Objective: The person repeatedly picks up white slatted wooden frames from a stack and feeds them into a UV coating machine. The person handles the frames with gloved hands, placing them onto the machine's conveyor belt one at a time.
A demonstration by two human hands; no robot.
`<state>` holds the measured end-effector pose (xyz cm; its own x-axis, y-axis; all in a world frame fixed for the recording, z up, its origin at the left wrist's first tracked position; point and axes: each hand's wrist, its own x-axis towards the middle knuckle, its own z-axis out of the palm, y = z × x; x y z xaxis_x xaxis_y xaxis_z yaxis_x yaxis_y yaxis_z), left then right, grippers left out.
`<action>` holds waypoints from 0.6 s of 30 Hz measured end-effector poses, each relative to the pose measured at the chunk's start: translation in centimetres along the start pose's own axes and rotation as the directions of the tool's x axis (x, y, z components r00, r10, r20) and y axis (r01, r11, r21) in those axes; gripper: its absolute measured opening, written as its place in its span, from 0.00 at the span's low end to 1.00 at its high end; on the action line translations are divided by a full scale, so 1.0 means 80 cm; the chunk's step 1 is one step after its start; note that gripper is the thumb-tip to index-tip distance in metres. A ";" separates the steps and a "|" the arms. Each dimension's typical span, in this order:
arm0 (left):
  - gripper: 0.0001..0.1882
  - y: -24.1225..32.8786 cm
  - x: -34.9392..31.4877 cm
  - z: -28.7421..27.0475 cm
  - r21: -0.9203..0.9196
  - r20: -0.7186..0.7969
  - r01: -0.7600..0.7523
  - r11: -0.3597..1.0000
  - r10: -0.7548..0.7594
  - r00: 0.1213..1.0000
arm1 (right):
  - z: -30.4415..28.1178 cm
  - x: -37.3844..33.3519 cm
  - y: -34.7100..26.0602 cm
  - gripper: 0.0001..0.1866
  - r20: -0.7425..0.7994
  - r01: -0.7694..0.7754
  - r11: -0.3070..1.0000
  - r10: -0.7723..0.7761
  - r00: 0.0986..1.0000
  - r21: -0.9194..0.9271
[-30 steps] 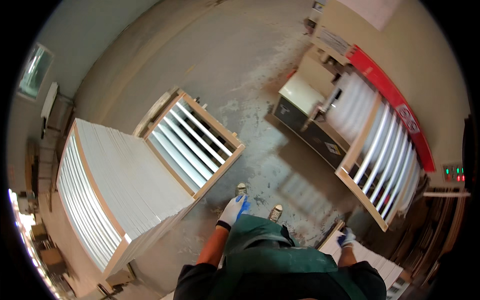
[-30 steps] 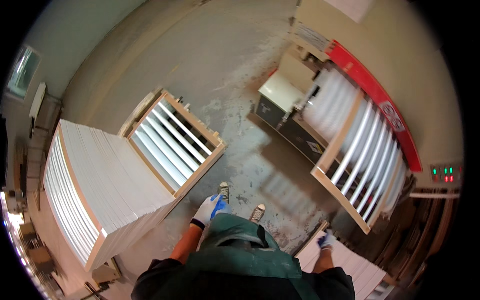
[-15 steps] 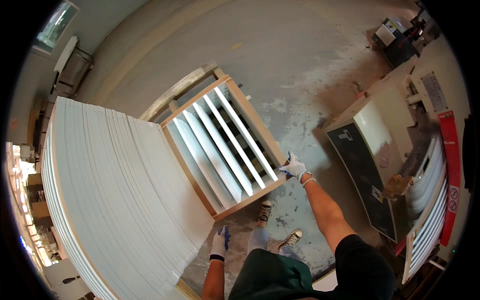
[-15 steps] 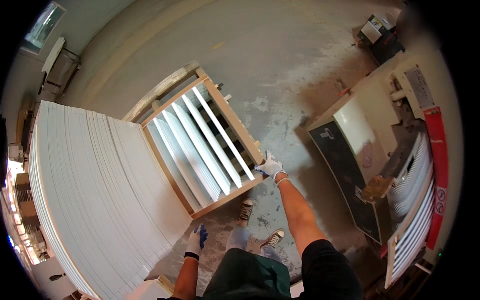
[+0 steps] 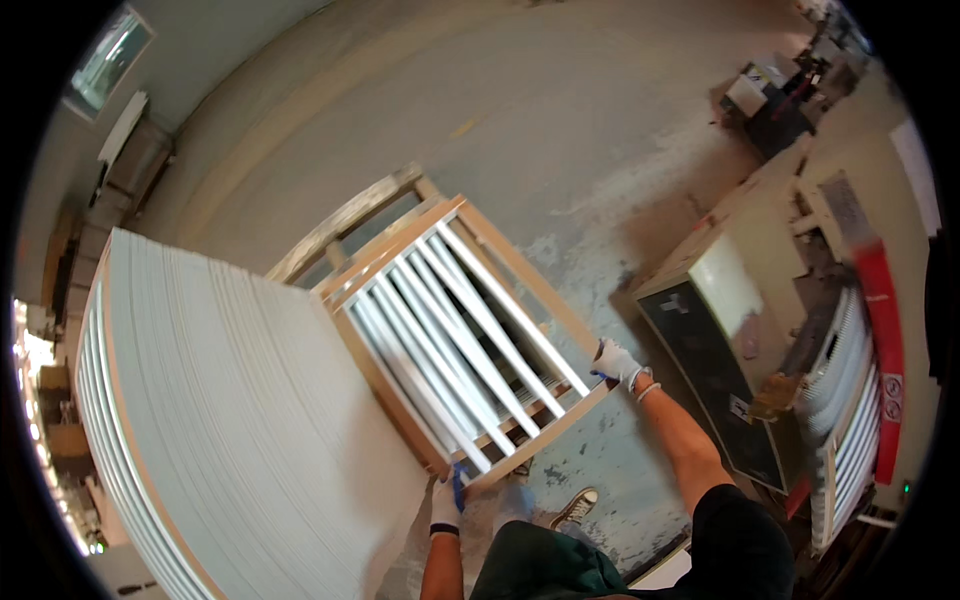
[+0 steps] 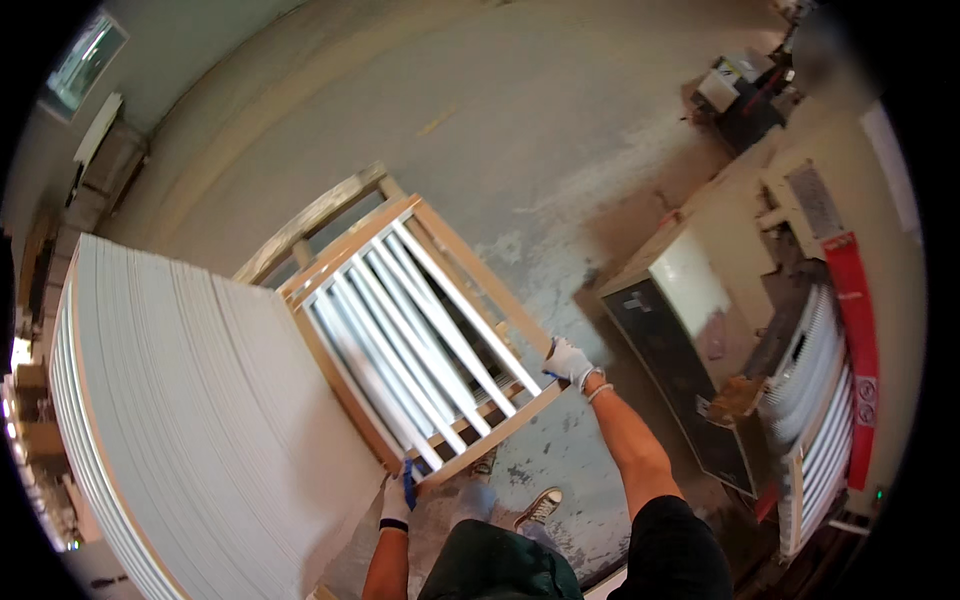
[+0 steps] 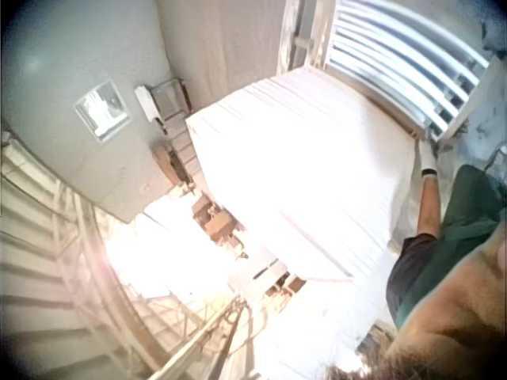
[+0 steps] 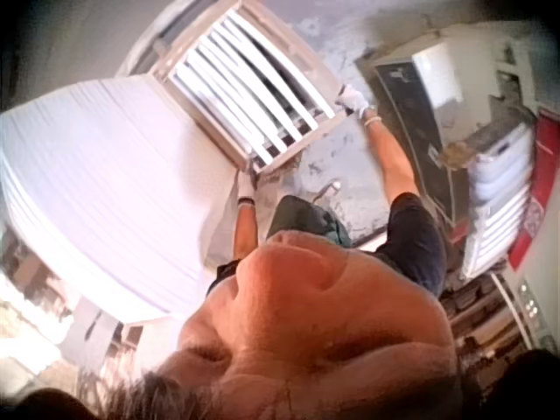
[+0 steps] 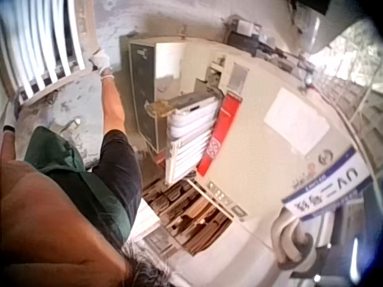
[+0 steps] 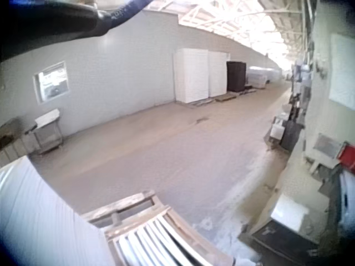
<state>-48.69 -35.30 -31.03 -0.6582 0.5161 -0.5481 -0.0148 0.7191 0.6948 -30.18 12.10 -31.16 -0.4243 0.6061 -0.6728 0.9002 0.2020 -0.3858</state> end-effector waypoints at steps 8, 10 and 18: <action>0.14 0.069 -0.025 -0.079 -0.395 0.023 0.083 0.915 -0.081 0.996 | -0.082 -0.225 -0.118 0.23 -0.252 -0.006 0.996 -0.017 0.968 -0.090; 0.13 0.070 -0.036 -0.105 0.029 0.057 -0.249 0.968 0.248 0.967 | -0.092 -0.305 -0.128 0.23 -0.256 -0.045 0.996 0.024 0.966 -0.080; 0.13 0.223 -0.078 -0.122 -0.436 0.434 0.197 0.878 0.014 0.901 | -0.115 -0.587 -0.091 0.29 -0.650 -0.143 0.961 0.267 0.711 0.238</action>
<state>-52.19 -30.24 -10.71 -0.2668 0.6766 -0.6864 -0.4711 0.5297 0.7053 -15.94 -10.78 9.04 0.0023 0.9853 -0.1707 0.9021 -0.0757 -0.4248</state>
